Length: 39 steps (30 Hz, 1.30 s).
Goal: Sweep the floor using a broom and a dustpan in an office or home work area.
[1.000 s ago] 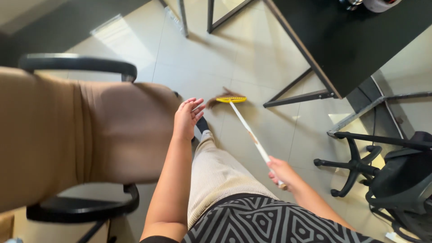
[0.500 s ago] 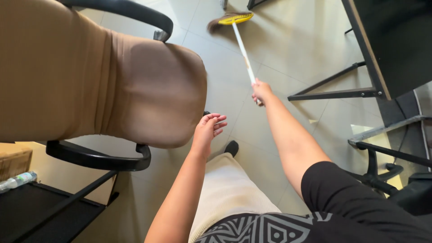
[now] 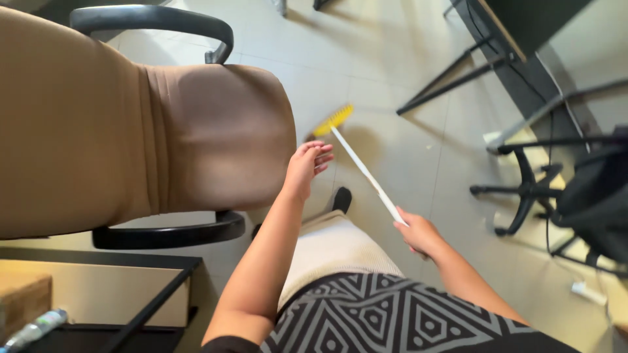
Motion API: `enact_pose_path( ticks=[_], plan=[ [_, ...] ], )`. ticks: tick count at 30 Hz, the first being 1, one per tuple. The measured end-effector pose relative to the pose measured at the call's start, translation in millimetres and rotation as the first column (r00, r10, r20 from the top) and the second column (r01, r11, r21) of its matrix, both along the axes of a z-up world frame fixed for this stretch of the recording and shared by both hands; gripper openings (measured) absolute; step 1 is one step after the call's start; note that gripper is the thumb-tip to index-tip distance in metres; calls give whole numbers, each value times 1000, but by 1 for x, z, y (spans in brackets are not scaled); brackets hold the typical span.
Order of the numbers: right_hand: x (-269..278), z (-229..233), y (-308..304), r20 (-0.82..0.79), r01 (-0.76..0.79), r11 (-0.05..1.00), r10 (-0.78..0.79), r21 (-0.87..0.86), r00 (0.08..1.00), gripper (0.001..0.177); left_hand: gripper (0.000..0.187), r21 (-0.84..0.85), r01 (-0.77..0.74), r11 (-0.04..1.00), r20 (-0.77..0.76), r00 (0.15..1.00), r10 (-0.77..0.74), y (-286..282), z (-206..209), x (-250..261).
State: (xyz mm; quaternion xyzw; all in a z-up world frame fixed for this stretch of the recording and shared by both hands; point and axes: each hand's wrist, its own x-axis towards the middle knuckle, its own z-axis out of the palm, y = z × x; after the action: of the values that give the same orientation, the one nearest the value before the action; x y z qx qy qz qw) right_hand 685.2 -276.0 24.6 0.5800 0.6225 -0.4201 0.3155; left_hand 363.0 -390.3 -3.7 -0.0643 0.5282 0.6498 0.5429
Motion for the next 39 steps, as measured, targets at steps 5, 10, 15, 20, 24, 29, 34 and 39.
enact_pose_path(
  ticks=[5, 10, 15, 20, 24, 29, 34, 39],
  plan=[
    [-60, -40, -87, -45, 71, 993, -67, 95, 997, 57, 21, 35, 216, 976, -56, 975, -214, -65, 21, -15],
    [-17, -50, -174, 29, 188, 980, -190, 62, 981, 58, 23, 58, 111, 992, -200, 975, -98, -168, 54, -94],
    [-22, -11, -233, 62, 225, 968, -233, 112, 971, 63, 24, 7, -48, 999, -154, 987, 48, -238, 68, -136],
    [-90, 20, -243, -501, 501, 761, -649, -413, 573, 56, 24, 57, -99, 993, -144, 984, 107, -282, 87, -155],
    [-163, 61, -231, -778, 399, 802, -566, -445, 271, 64, 24, 82, -194, 978, -226, 952, 208, -323, 108, -173],
    [-212, 13, -201, -527, 232, 561, 448, 795, 722, 25, 19, 121, -330, 936, -485, 803, 345, -381, 129, -203],
    [-239, 16, -229, -668, 393, 541, 635, 743, 389, 28, 15, 209, -383, 900, -677, 607, 416, -441, 143, -242],
    [-288, 36, -311, -758, 190, 736, 644, 650, 103, 24, 16, 237, -430, 871, -876, 292, 383, -483, 139, -318]
  ],
)
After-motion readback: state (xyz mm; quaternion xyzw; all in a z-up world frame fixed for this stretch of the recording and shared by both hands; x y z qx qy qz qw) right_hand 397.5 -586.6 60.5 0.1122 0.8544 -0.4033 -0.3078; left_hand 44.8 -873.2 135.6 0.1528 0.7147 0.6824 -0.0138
